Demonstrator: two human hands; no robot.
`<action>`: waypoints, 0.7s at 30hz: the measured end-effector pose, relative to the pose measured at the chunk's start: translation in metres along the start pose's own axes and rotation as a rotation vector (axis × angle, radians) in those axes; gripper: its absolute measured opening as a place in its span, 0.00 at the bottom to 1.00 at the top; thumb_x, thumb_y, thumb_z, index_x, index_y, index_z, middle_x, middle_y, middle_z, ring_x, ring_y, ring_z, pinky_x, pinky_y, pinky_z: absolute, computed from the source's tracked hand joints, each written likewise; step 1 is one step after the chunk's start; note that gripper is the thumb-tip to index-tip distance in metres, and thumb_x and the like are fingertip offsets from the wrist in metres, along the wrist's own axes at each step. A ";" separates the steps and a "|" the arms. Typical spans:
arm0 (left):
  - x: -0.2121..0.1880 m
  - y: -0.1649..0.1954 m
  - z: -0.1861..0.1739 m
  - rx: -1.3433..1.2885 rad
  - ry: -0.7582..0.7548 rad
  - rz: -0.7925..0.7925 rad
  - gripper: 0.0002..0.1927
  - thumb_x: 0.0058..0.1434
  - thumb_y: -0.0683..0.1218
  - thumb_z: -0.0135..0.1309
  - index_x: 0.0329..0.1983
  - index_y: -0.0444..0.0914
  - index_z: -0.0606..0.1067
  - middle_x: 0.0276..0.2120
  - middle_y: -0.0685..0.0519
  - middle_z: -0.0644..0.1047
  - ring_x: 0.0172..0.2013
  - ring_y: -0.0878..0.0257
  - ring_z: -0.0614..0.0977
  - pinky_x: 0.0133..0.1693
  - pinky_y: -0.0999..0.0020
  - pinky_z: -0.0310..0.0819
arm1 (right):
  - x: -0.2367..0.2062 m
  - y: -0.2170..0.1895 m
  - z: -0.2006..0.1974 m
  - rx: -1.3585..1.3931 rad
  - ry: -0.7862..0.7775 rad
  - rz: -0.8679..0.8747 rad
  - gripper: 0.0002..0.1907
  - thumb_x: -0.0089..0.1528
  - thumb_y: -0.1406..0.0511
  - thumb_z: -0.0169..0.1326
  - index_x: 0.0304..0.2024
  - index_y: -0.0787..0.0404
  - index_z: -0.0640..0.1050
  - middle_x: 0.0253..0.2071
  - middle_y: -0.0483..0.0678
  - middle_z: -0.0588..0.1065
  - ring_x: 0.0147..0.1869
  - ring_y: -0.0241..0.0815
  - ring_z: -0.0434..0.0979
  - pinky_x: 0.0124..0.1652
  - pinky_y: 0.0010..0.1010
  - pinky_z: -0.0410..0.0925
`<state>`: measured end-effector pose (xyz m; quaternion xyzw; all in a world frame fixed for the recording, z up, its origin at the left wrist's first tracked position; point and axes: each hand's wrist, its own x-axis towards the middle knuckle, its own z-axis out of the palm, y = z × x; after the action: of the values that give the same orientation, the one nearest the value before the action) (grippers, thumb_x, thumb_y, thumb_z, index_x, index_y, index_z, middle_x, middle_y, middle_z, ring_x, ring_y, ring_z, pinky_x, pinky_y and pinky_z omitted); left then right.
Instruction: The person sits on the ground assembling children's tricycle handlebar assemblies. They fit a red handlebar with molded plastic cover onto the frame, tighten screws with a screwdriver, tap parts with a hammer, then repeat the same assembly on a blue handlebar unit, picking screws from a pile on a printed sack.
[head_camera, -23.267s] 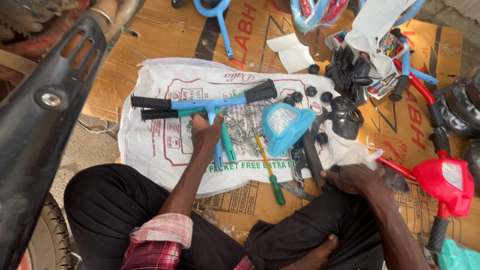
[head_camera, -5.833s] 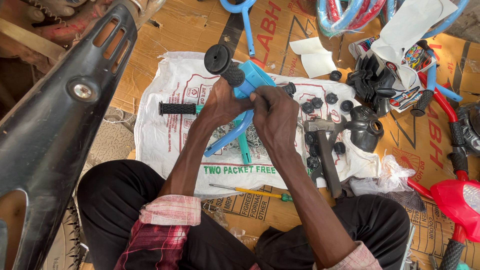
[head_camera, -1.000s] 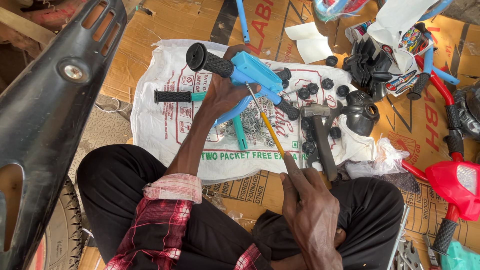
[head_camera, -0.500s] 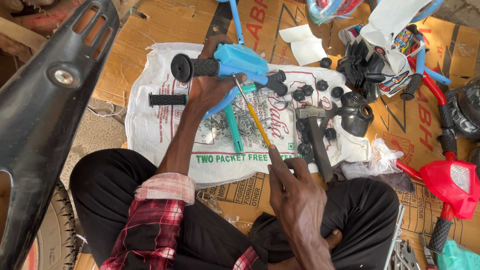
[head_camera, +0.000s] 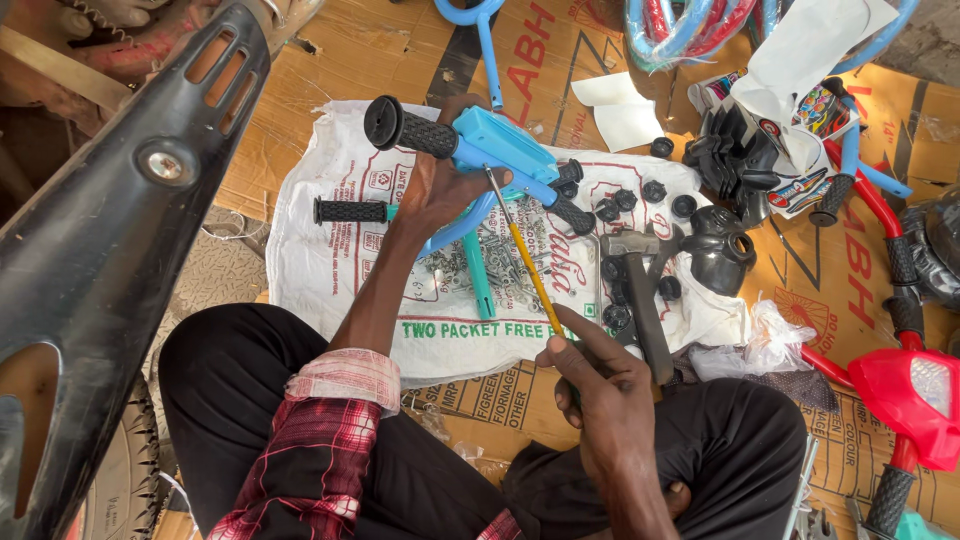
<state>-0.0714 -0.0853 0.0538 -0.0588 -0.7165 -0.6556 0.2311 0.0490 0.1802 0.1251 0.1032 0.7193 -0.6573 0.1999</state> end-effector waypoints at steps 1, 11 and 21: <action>0.000 0.000 0.000 -0.012 -0.007 0.003 0.39 0.51 0.42 0.69 0.64 0.44 0.64 0.53 0.50 0.76 0.58 0.56 0.79 0.59 0.57 0.78 | -0.001 -0.002 -0.002 -0.082 -0.002 -0.066 0.23 0.59 0.64 0.60 0.58 0.59 0.80 0.28 0.48 0.79 0.18 0.31 0.66 0.17 0.25 0.55; 0.000 -0.007 0.000 0.029 0.008 0.017 0.37 0.50 0.42 0.68 0.62 0.43 0.64 0.52 0.50 0.73 0.58 0.57 0.76 0.57 0.58 0.78 | -0.012 0.007 0.004 -0.886 0.232 -0.868 0.15 0.63 0.66 0.59 0.51 0.66 0.81 0.33 0.55 0.81 0.25 0.38 0.77 0.22 0.30 0.67; 0.010 -0.041 0.008 -0.113 0.018 0.000 0.38 0.49 0.38 0.67 0.61 0.44 0.62 0.49 0.53 0.72 0.56 0.59 0.75 0.56 0.58 0.75 | 0.006 0.000 -0.006 0.326 -0.004 0.180 0.17 0.62 0.65 0.55 0.48 0.73 0.81 0.29 0.50 0.77 0.17 0.30 0.58 0.14 0.20 0.48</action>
<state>-0.0980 -0.0851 0.0199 -0.0659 -0.6762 -0.6956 0.2336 0.0426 0.1856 0.1233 0.1967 0.5907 -0.7449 0.2399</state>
